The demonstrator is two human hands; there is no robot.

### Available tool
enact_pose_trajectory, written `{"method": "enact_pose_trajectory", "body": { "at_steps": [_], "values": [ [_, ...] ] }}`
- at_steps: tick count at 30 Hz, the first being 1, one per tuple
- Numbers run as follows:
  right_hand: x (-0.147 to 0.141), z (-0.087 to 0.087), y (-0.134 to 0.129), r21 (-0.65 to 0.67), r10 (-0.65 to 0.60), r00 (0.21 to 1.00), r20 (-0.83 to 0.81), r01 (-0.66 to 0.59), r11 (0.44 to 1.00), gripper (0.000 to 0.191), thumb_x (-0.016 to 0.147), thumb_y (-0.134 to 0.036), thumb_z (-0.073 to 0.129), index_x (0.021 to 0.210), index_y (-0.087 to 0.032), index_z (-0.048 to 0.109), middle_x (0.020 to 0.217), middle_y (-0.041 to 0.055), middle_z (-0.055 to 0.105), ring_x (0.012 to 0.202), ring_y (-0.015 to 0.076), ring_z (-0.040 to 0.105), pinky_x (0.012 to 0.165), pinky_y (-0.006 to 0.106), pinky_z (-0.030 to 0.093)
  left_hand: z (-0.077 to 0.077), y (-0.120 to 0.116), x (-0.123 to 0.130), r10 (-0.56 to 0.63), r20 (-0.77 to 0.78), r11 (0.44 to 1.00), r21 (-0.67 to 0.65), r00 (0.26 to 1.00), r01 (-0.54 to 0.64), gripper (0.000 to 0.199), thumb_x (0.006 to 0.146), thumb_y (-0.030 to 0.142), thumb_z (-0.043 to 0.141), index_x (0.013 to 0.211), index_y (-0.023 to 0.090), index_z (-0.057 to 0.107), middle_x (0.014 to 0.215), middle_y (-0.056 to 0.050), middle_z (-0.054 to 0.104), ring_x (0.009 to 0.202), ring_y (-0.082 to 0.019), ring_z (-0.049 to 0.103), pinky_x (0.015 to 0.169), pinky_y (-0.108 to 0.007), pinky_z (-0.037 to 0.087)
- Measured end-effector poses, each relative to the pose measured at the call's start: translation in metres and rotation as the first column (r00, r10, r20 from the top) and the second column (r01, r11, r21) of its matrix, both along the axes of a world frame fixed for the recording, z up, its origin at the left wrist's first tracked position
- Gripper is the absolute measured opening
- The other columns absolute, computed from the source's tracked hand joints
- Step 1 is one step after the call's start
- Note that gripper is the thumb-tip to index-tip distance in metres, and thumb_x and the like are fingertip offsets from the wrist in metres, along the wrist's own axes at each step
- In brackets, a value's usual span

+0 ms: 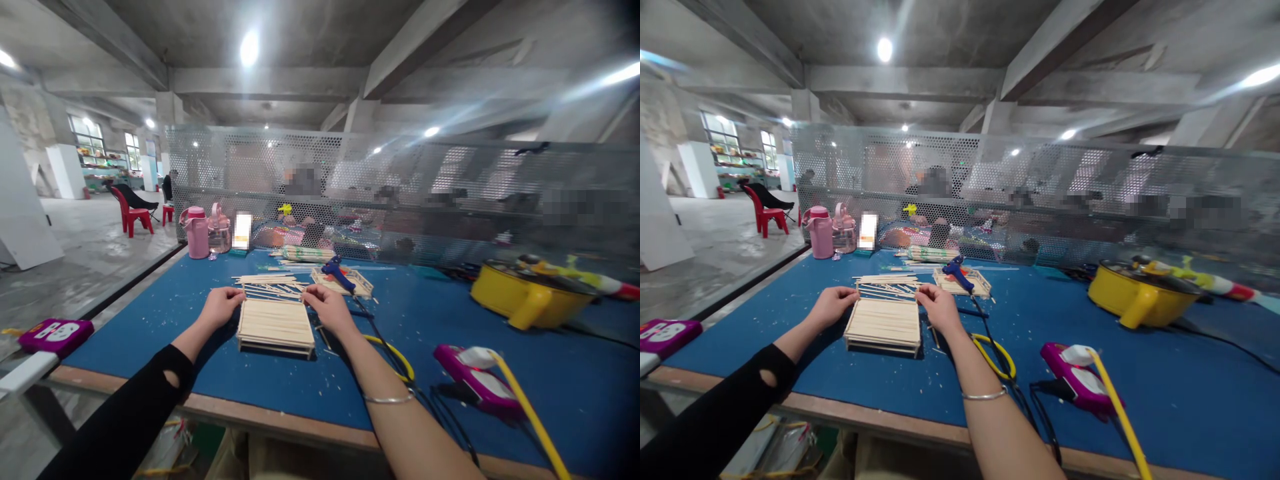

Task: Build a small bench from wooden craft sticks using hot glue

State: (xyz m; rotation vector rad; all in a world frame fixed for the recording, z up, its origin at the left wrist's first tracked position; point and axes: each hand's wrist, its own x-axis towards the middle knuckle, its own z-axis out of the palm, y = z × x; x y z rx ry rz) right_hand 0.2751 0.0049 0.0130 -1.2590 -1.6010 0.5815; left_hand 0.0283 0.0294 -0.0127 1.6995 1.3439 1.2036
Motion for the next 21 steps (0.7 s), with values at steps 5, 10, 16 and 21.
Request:
{"method": "enact_pose_trajectory", "body": {
  "at_steps": [5,10,16,21],
  "values": [
    [0.001,-0.0005,-0.0003,-0.005,-0.008,1.0,0.017,0.008,1.0,0.014,0.066,-0.033,0.055,0.063,-0.019,0.056,0.058,-0.0021,0.054,0.057,0.0124,0.048,0.06,0.026,0.038,0.0015,0.0001,-0.0008,-0.016,-0.027,1.0,0.001,1.0,0.016,0.036,0.063,0.04,0.056,0.076,0.01,0.071,0.069,-0.006,0.068,0.061,-0.016,0.054,0.058,-0.025,0.037],
    [0.0012,-0.0015,0.0011,-0.002,-0.01,0.999,0.033,0.011,1.0,0.017,0.067,-0.034,0.052,0.063,-0.019,0.057,0.058,-0.0017,0.055,0.056,0.0122,0.048,0.059,0.026,0.038,0.0017,-0.0004,-0.0001,-0.049,0.006,0.997,-0.063,0.999,0.049,0.038,0.061,0.043,0.057,0.074,0.009,0.069,0.054,-0.002,0.059,0.048,-0.011,0.045,0.049,-0.024,0.031],
    [0.0001,-0.0006,0.001,0.008,-0.031,0.998,0.054,0.031,0.999,0.015,0.065,-0.034,0.054,0.062,-0.019,0.057,0.056,-0.002,0.055,0.055,0.0125,0.047,0.058,0.026,0.038,0.0024,-0.0006,0.0005,-0.071,0.039,0.995,-0.065,0.997,0.073,0.037,0.06,0.044,0.059,0.067,0.009,0.066,0.049,0.001,0.053,0.046,-0.009,0.04,0.048,-0.023,0.03],
    [-0.0005,0.0005,0.0013,0.017,-0.045,0.997,0.063,0.044,0.999,0.016,0.064,-0.034,0.056,0.062,-0.019,0.058,0.057,-0.0016,0.055,0.055,0.0128,0.047,0.058,0.026,0.038,0.0013,0.0036,-0.0003,-0.094,0.037,0.994,-0.057,0.995,0.096,0.037,0.06,0.046,0.06,0.062,0.009,0.065,0.046,0.002,0.048,0.044,-0.008,0.038,0.047,-0.023,0.029]
  ]
}}
